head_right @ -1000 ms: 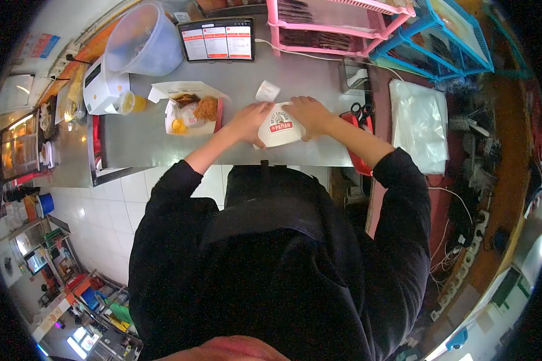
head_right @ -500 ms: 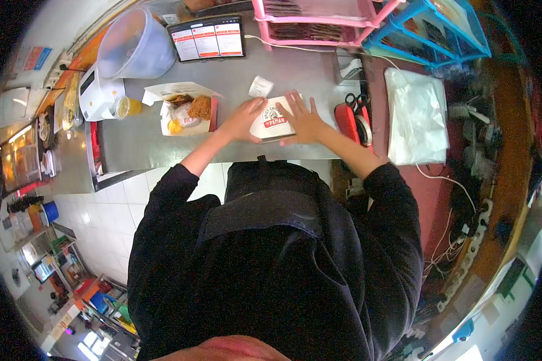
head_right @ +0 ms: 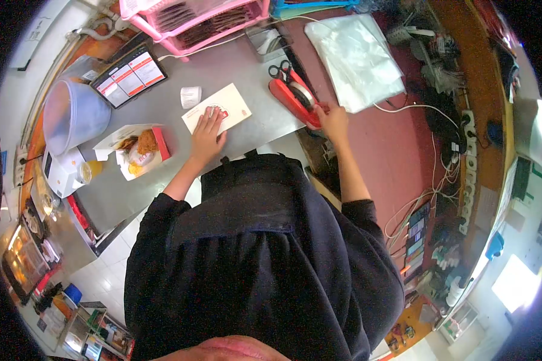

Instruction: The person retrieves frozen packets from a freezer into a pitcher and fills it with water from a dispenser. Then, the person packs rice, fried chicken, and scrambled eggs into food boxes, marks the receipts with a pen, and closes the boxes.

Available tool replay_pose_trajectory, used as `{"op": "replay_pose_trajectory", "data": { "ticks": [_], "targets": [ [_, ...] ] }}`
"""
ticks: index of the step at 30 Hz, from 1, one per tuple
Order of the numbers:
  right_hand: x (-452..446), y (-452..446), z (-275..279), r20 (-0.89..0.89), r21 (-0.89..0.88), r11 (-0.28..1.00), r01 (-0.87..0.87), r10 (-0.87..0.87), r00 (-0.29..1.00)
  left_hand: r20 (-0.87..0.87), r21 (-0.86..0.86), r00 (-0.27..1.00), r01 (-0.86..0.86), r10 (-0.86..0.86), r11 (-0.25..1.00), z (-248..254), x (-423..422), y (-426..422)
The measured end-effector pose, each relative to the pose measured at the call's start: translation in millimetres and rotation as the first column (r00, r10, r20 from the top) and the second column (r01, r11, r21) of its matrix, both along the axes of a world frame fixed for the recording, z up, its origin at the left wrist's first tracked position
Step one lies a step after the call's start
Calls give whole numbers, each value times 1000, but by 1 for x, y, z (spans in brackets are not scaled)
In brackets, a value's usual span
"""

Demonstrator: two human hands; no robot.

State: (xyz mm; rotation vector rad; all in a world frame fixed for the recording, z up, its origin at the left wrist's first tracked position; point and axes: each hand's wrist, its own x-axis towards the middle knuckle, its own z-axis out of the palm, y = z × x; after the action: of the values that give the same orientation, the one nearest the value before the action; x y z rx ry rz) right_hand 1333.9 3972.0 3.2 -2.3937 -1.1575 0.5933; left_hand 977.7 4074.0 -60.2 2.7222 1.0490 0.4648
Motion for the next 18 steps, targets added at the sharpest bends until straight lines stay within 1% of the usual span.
{"op": "replay_pose_trajectory", "data": {
  "ticks": [1,3,4,5,8,11,12,14,15,16,18],
  "targets": [
    [13,2,-8,-189,-5,1000,13,-14,982,23,-2,1000,-5,5,1000,-3,-1,0],
    [31,3,-10,-411,21,999,-39,44,910,99,18,994,-37,35,999,-4,2,0],
    [35,1,-9,-516,37,998,-57,67,854,116,20,992,-40,37,999,-4,3,0],
    [40,2,-8,-534,-40,995,-96,60,843,136,25,990,-44,40,999,-4,4,1],
    [52,-14,8,-486,45,985,-165,166,858,192,35,980,-61,53,998,-6,4,0],
    [54,-54,26,-461,-78,986,-145,93,883,263,12,962,-76,70,997,-9,3,0],
    [50,-56,20,-353,-121,987,-106,57,934,288,1,955,-79,75,997,-11,2,0],
    [40,-63,-12,-122,-193,981,-25,1,993,345,-48,935,-75,87,996,-17,0,-1],
    [37,-63,-28,478,-360,932,29,158,864,371,-71,923,-86,106,994,-19,-3,-3],
    [30,-71,-34,360,-301,954,-4,118,925,348,-79,933,-69,92,995,-17,-8,-7],
    [28,-66,-39,113,-148,986,-76,93,989,320,-71,943,-72,91,995,-13,-6,-4]
  ]
}}
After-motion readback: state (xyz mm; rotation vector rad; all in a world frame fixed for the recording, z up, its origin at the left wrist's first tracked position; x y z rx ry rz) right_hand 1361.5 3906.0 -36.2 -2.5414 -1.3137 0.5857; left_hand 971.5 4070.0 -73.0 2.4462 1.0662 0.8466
